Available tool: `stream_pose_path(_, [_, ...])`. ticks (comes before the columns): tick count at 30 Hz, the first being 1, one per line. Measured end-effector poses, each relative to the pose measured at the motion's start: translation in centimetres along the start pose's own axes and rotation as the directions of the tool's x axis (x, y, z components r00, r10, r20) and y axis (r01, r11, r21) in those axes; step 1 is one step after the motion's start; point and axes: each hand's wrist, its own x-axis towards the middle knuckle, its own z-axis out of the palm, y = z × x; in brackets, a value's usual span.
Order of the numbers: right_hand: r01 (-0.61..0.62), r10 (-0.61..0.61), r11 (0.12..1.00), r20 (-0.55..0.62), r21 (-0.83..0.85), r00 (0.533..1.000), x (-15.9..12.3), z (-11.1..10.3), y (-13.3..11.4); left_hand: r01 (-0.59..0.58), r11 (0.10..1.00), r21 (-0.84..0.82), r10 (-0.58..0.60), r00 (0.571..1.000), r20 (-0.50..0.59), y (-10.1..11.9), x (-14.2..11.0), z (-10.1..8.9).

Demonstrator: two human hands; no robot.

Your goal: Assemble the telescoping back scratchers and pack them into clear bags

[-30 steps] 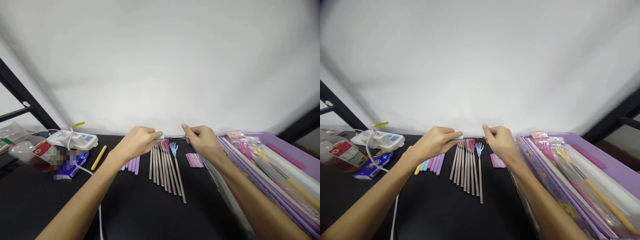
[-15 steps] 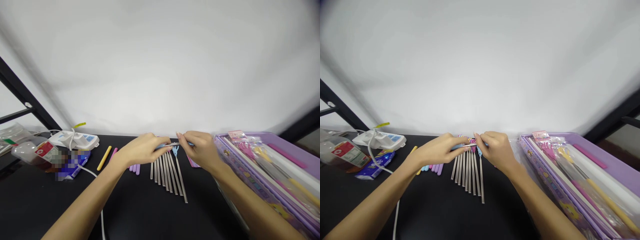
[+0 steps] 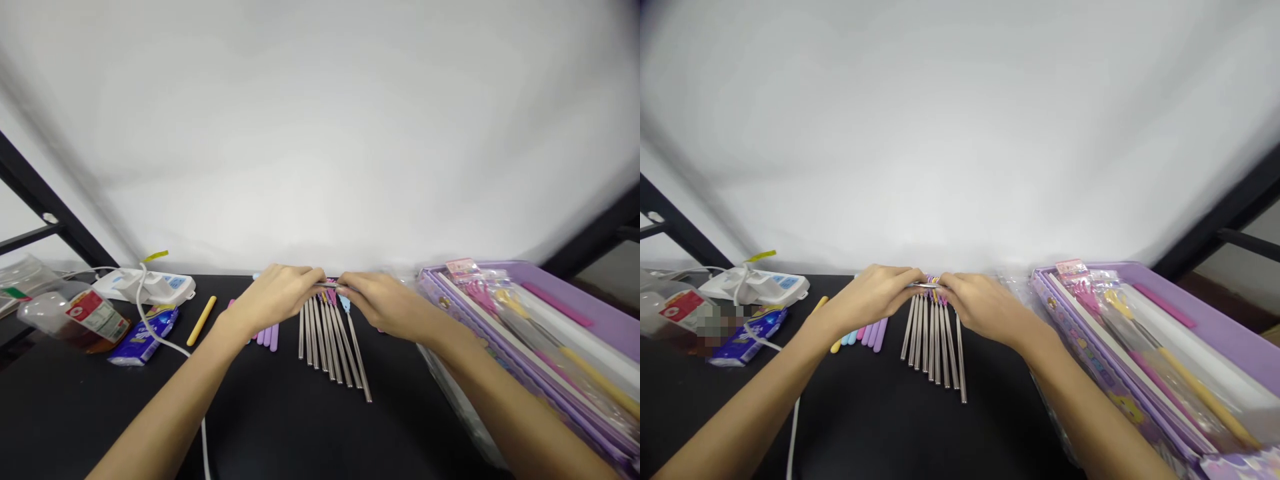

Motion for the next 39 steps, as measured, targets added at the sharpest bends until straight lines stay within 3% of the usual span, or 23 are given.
stream_pose_path(3, [-0.119, 0.119, 0.993, -0.032, -0.013, 0.992, -0.7, -1.3, 1.4, 0.098, 0.995, -0.008, -0.098, 0.994, -0.043, -2.0, -0.7, -1.3])
stream_pose_path(5, [-0.126, 0.126, 0.992, -0.055, 0.016, 0.990, -0.9, -2.0, 2.0, 0.141, 0.989, 0.036, -0.138, 0.987, -0.088, -2.2, -0.9, -1.8])
stream_pose_path(8, [-0.092, 0.093, 0.994, -0.010, 0.051, 0.996, -0.8, -2.4, 1.8, 0.074, 0.988, 0.132, -0.063, 0.994, -0.088, -0.7, -0.5, -1.5])
stream_pose_path(11, [-0.123, 0.123, 0.992, 0.015, 0.007, 0.992, -0.6, -2.6, 1.5, 0.039, 0.992, 0.124, -0.026, 0.993, -0.112, 0.5, -0.3, -1.0])
stream_pose_path(17, [-0.337, 0.299, 0.910, -0.179, -0.241, 0.937, -0.8, -3.0, 3.2, 0.272, 0.955, 0.120, -0.229, 0.931, -0.283, -1.6, -0.8, -1.9])
stream_pose_path(19, [-0.374, 0.337, 0.900, -0.185, -0.225, 0.923, -0.6, -2.9, 3.3, 0.245, 0.951, 0.190, -0.174, 0.930, -0.325, -1.0, -0.3, -1.8])
stream_pose_path(22, [-0.408, 0.383, 0.898, -0.166, -0.164, 0.909, -0.5, -2.9, 3.3, 0.113, 0.964, 0.240, -0.028, 0.943, -0.331, 0.4, 0.6, -1.3])
stream_pose_path(24, [-0.430, 0.406, 0.889, -0.163, -0.160, 0.899, -0.6, -3.0, 3.4, 0.105, 0.965, 0.241, -0.015, 0.937, -0.350, 0.5, 0.8, -1.1])
stream_pose_path(28, [-0.440, 0.413, 0.875, -0.165, -0.200, 0.896, -0.7, -3.6, 3.8, 0.223, 0.949, 0.225, -0.113, 0.902, -0.416, -0.6, 0.6, -1.4])
stream_pose_path(33, [-0.433, 0.420, 0.885, -0.109, -0.170, 0.901, -1.4, -4.2, 4.5, 0.245, 0.934, 0.259, -0.123, 0.903, -0.411, -1.8, -0.2, -1.7])
stream_pose_path(39, [-0.478, 0.462, 0.854, -0.123, -0.205, 0.878, -2.7, -5.2, 6.0, 0.412, 0.874, 0.257, -0.255, 0.840, -0.479, -3.1, -0.8, -2.1])
